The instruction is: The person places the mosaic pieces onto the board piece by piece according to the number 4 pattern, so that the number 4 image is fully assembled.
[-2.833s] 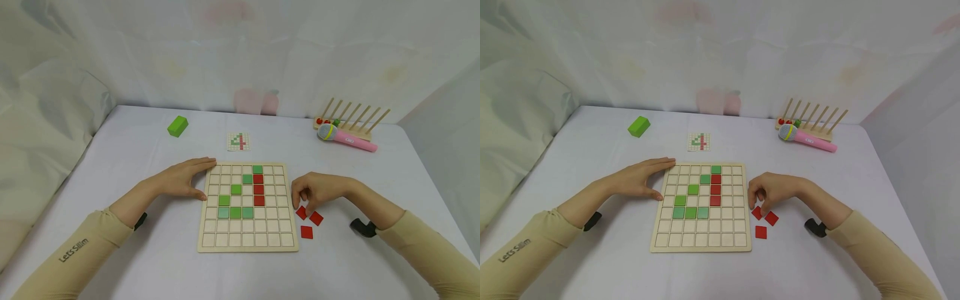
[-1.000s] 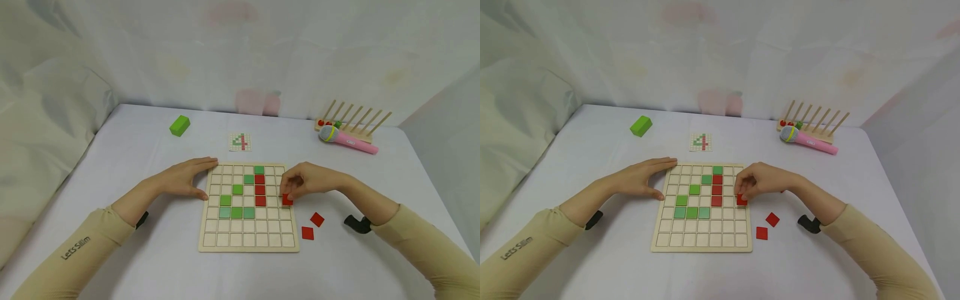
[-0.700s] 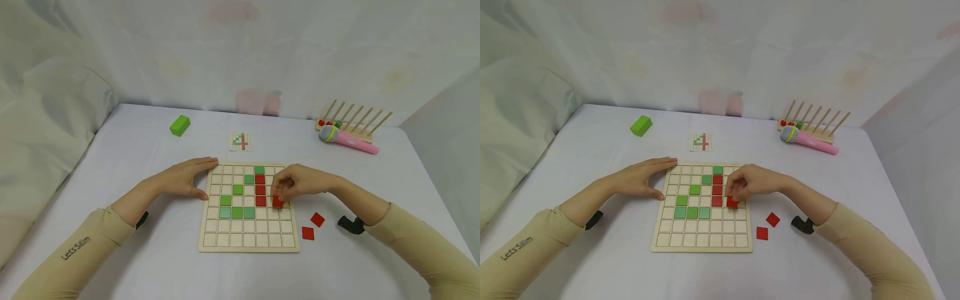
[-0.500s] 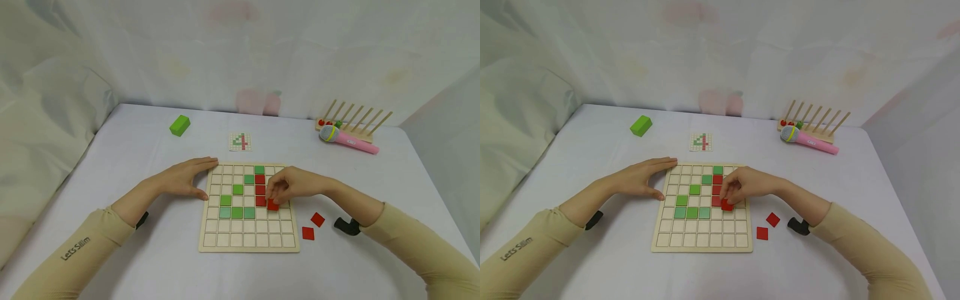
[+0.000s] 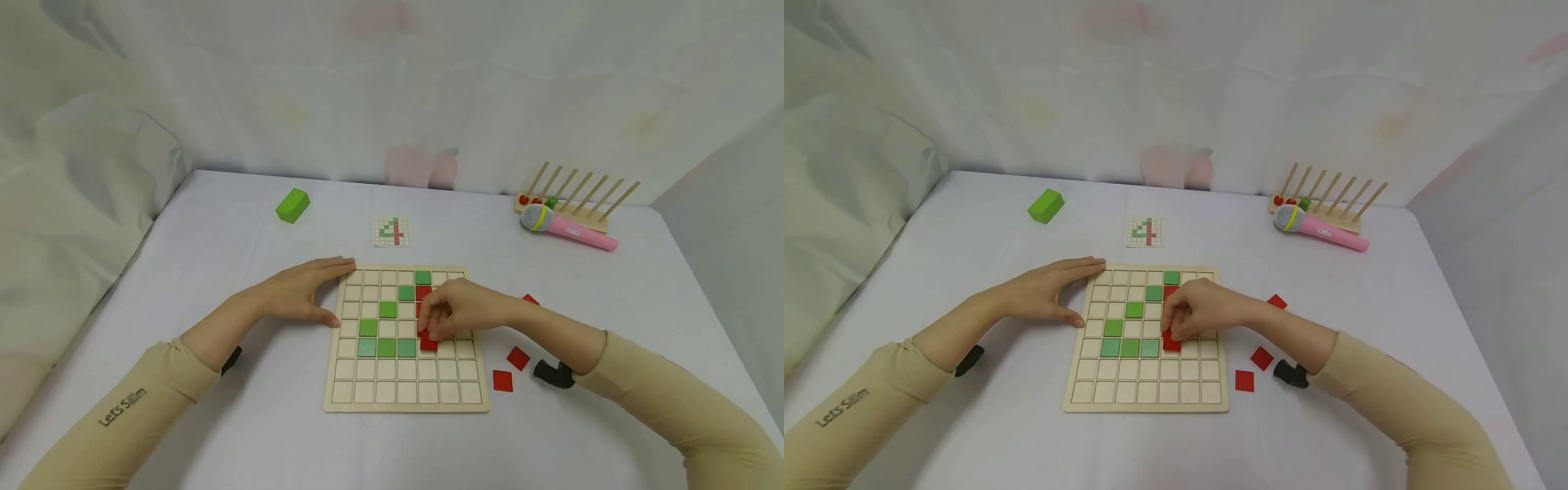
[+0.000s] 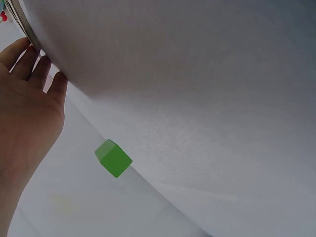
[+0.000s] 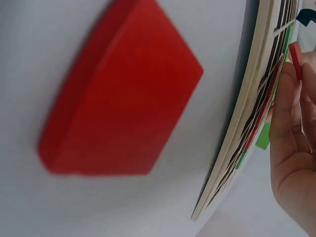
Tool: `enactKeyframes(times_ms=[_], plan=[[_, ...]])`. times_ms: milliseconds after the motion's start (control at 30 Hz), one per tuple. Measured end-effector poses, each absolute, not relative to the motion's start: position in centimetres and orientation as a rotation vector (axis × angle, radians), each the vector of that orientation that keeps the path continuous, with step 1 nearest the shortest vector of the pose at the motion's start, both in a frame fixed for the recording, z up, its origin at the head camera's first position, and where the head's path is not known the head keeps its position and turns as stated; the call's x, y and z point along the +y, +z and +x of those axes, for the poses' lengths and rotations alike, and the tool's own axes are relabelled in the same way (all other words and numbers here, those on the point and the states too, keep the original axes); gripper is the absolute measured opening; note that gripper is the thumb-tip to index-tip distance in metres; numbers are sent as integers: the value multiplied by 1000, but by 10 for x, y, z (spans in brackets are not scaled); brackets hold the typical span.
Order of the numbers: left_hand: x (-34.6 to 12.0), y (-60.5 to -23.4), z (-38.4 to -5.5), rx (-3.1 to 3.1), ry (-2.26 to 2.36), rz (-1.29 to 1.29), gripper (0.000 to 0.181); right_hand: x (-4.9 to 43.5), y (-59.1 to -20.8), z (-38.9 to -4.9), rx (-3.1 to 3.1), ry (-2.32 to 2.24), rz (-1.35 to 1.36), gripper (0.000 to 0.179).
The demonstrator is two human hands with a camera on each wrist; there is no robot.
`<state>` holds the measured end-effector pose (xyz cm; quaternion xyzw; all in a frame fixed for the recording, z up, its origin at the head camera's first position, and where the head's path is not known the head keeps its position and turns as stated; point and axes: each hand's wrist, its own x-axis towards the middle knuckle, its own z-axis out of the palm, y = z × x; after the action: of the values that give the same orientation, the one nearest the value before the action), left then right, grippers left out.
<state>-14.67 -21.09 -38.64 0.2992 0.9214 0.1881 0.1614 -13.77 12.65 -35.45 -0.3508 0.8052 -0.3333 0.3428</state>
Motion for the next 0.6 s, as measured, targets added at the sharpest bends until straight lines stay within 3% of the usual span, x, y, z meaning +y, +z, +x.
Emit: enactKeyframes(times_ms=[600], plan=[[-210, -386, -147, 2624, 541, 843, 105, 119, -359, -129, 2185, -822, -941, 8]])
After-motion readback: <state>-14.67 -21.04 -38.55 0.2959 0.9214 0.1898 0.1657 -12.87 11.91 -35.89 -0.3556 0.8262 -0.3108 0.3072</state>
